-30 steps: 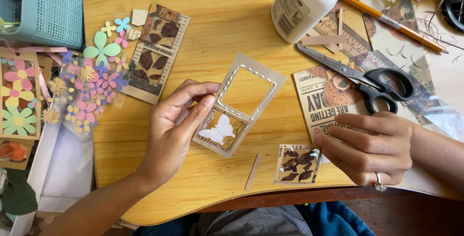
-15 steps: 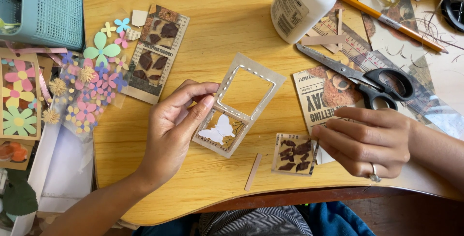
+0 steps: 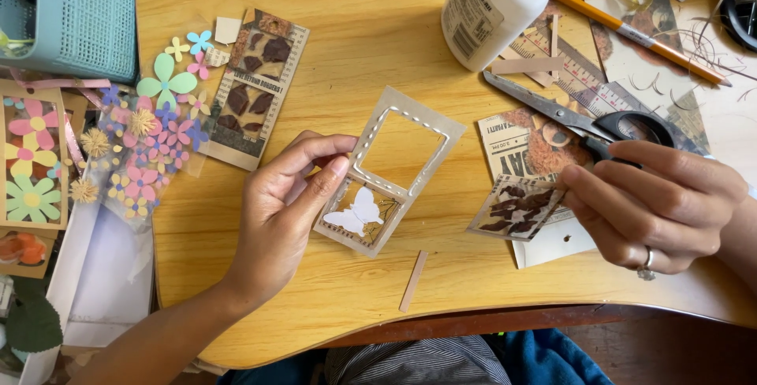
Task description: Assembling decorative paper frames and plastic inserts for scrapbooking or journaling.
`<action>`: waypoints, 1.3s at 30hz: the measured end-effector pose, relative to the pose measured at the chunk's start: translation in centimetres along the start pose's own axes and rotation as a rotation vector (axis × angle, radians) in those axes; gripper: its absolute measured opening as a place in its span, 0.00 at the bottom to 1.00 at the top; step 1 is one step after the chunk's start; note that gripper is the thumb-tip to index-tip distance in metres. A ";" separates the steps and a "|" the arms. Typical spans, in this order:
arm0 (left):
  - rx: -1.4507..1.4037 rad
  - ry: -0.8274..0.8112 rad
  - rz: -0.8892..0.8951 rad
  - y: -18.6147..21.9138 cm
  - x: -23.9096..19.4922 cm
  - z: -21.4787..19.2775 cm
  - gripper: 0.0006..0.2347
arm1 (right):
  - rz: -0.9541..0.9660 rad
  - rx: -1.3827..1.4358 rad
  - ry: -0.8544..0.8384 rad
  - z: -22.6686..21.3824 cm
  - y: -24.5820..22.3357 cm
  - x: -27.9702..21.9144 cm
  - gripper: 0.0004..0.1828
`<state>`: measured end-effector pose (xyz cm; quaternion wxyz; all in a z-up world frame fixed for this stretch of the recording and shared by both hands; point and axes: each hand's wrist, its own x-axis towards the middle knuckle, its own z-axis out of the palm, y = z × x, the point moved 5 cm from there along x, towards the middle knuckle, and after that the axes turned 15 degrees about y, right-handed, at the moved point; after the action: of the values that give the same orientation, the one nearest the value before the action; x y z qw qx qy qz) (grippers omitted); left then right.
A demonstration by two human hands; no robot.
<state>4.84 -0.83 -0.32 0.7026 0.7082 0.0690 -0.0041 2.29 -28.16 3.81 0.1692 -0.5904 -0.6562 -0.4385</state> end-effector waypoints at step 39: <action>-0.012 0.011 -0.015 -0.3 0.1 0.3 0.09 | 1.068 0.266 -0.745 -2.2 -6.6 -2.8 0.13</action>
<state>4.91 -1.08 -0.61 0.7063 0.7036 0.0780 -0.0052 -3.80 -31.07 0.51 0.1966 -0.9205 -0.3368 0.0235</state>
